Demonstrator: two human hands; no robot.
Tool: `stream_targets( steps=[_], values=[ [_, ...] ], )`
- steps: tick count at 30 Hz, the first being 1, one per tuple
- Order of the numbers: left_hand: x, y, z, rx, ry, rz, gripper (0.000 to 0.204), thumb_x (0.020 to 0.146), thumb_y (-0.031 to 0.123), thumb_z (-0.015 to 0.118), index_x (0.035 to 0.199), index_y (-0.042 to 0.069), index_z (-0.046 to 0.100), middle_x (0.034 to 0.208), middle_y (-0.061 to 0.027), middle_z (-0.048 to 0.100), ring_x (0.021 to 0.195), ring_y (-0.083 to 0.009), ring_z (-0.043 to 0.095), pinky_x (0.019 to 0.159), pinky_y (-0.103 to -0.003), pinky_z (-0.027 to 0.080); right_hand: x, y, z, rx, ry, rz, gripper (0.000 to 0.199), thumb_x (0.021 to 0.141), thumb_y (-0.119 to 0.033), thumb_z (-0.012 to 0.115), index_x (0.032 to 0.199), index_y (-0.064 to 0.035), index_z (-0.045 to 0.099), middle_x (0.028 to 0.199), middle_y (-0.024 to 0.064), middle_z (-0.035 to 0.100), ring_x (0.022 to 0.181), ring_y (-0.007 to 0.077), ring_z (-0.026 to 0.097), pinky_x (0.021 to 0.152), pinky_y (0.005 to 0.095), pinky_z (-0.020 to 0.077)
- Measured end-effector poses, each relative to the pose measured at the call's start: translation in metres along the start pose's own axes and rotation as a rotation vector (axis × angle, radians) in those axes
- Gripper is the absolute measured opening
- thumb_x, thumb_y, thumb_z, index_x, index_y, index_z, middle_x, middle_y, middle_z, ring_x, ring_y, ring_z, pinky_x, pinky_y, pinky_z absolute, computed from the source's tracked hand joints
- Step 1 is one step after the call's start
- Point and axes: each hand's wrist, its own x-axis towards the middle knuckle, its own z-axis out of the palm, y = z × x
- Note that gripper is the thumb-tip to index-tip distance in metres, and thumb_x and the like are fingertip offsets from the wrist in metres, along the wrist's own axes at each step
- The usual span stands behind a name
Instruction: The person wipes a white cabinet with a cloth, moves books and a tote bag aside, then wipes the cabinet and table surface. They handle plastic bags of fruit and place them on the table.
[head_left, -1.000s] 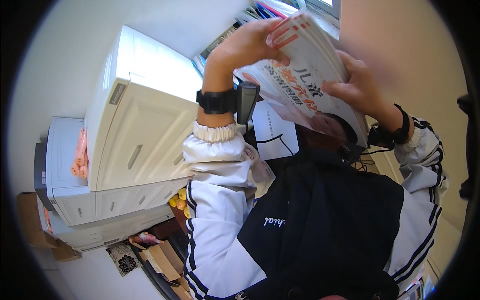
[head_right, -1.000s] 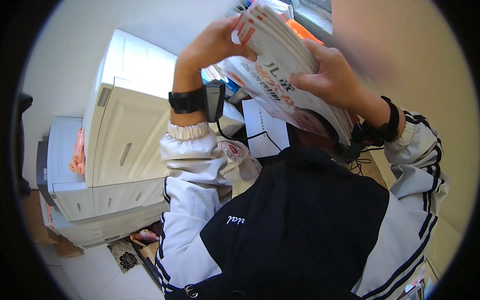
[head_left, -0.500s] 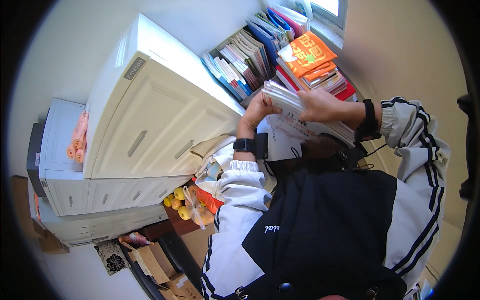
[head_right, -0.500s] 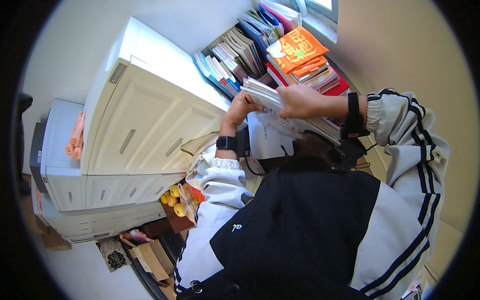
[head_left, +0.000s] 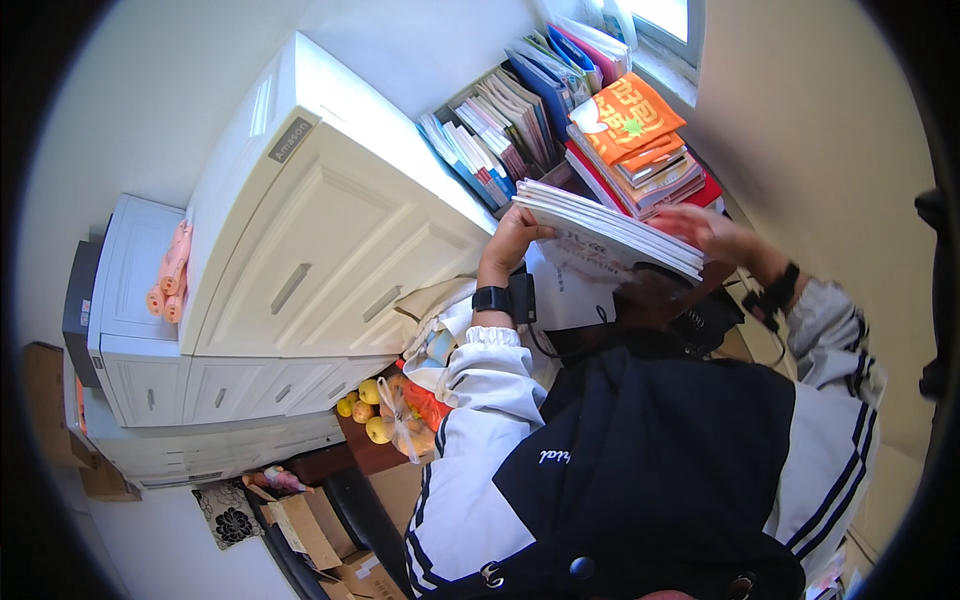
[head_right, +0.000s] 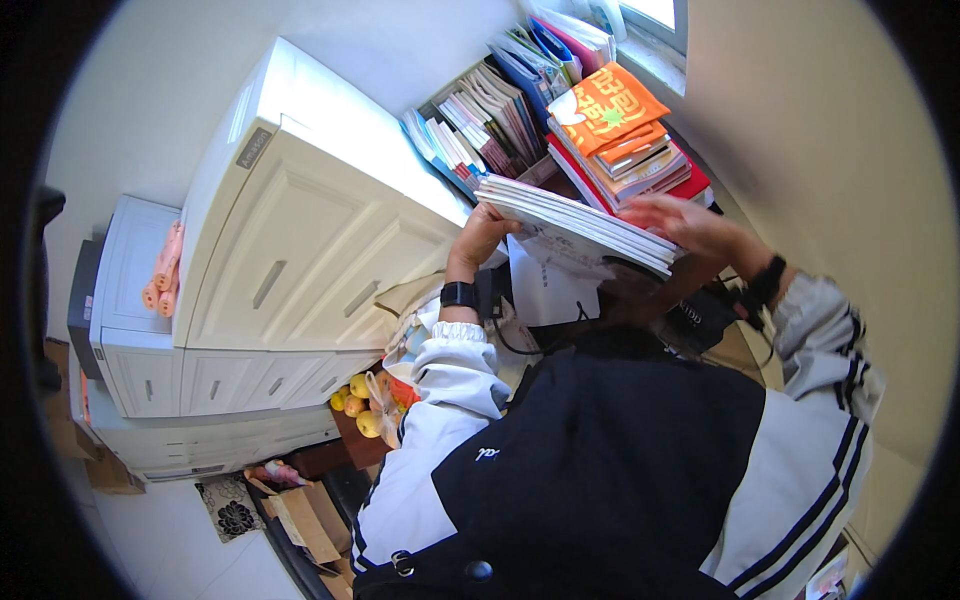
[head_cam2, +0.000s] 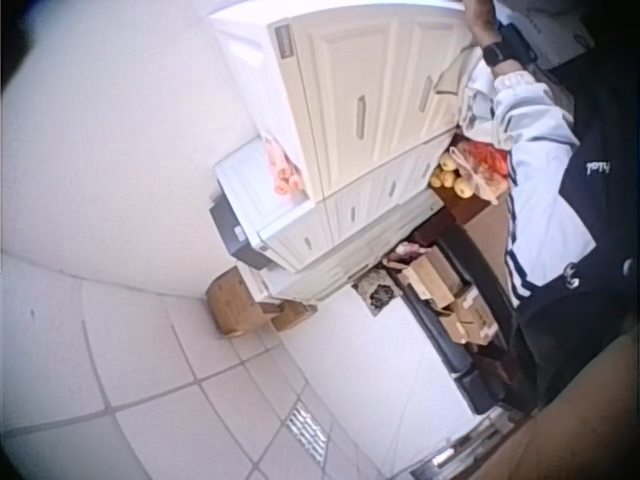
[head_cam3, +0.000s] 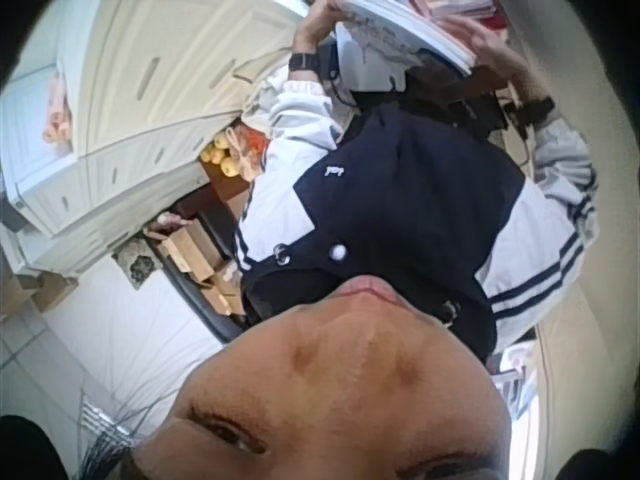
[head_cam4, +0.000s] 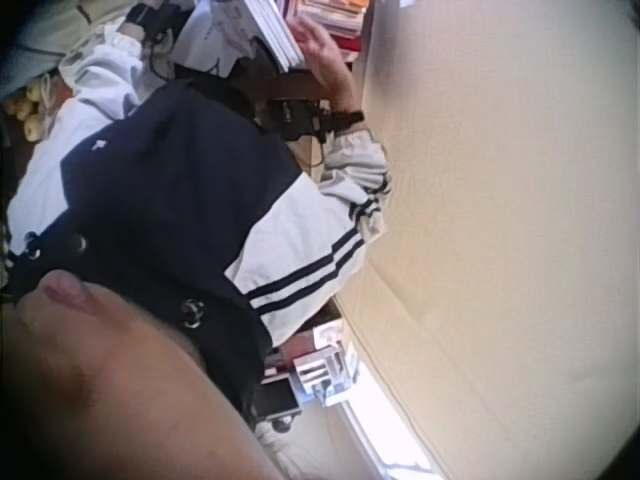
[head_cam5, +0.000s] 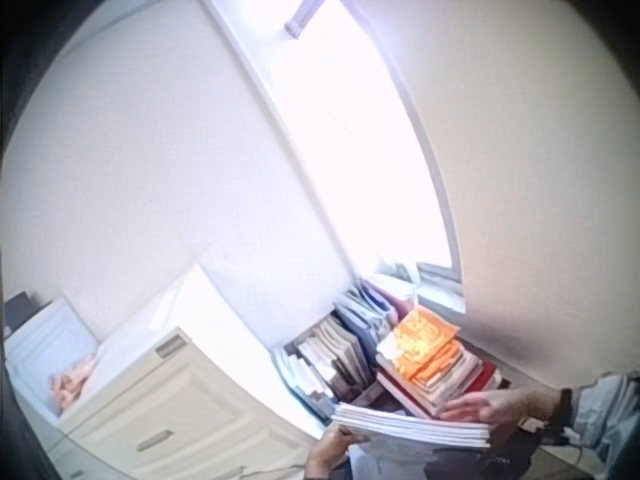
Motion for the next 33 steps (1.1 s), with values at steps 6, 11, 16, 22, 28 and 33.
stream_targets(
  steps=[6,11,16,22,28,33],
  values=[
    [0.003,-0.022,-0.014,-0.231,-0.051,0.095,0.028,0.079,-0.006,0.067,0.106,0.001,0.066,0.102,-0.0026,0.070,0.094,-0.0143,0.063,0.091,-0.029,0.048,-0.029,0.107,-0.003,-0.421,0.102,-0.116,0.113,0.066,-0.025,0.090,0.151,-0.0035,0.019,0.152,0.0128,0.033,0.140,0.0239,0.031,0.118,0.0380,0.0195],
    [-0.004,-0.031,-0.019,-0.206,-0.047,0.089,0.045,0.079,0.009,0.077,0.120,0.001,0.059,0.113,-0.0030,0.067,0.104,-0.0154,0.060,0.096,-0.031,0.045,0.006,0.152,0.002,-0.422,0.415,-0.238,0.095,0.069,-0.011,0.086,0.147,-0.0065,0.032,0.150,0.0130,0.034,0.142,0.0259,0.028,0.117,0.0408,0.0248],
    [-0.018,-0.029,-0.016,-0.212,-0.031,0.026,0.067,0.073,0.007,0.079,0.133,0.001,0.050,0.118,-0.0039,0.063,0.110,-0.0168,0.058,0.099,-0.031,0.043,0.026,0.180,0.012,-0.635,0.710,-0.472,0.108,0.064,-0.011,0.086,0.151,-0.0051,0.022,0.152,0.0177,0.031,0.141,0.0309,0.031,0.116,0.0403,0.0272],
    [-0.026,-0.032,-0.015,-0.018,0.032,-0.110,0.074,0.070,-0.010,0.068,0.140,0.008,0.049,0.116,-0.0020,0.062,0.109,-0.0157,0.057,0.097,-0.030,0.046,0.028,0.197,0.016,-0.573,0.695,-0.510,0.100,0.068,-0.018,0.085,0.150,-0.0082,0.028,0.152,0.0176,0.032,0.142,0.0340,0.031,0.115,0.0430,0.0286],
    [-0.022,-0.056,-0.014,0.287,0.057,-0.079,0.046,0.075,-0.007,0.072,0.118,0.004,0.061,0.106,-0.0023,0.065,0.100,-0.0163,0.060,0.090,-0.032,0.050,0.020,0.213,0.001,-1.245,0.493,-0.239,0.051,0.088,-0.022,0.069,0.136,-0.0123,0.053,0.135,0.0128,0.055,0.124,0.0308,0.052,0.104,0.0389,0.0428],
    [-0.021,-0.055,-0.015,0.358,0.060,-0.050,0.027,0.080,-0.006,0.071,0.106,-0.003,0.063,0.098,-0.0055,0.068,0.093,-0.0180,0.062,0.087,-0.033,0.051,0.029,0.212,-0.010,-0.906,0.533,-0.367,0.045,0.083,-0.016,0.074,0.125,-0.0078,0.061,0.123,0.0110,0.063,0.116,0.0271,0.058,0.100,0.0376,0.0460]
  ],
)
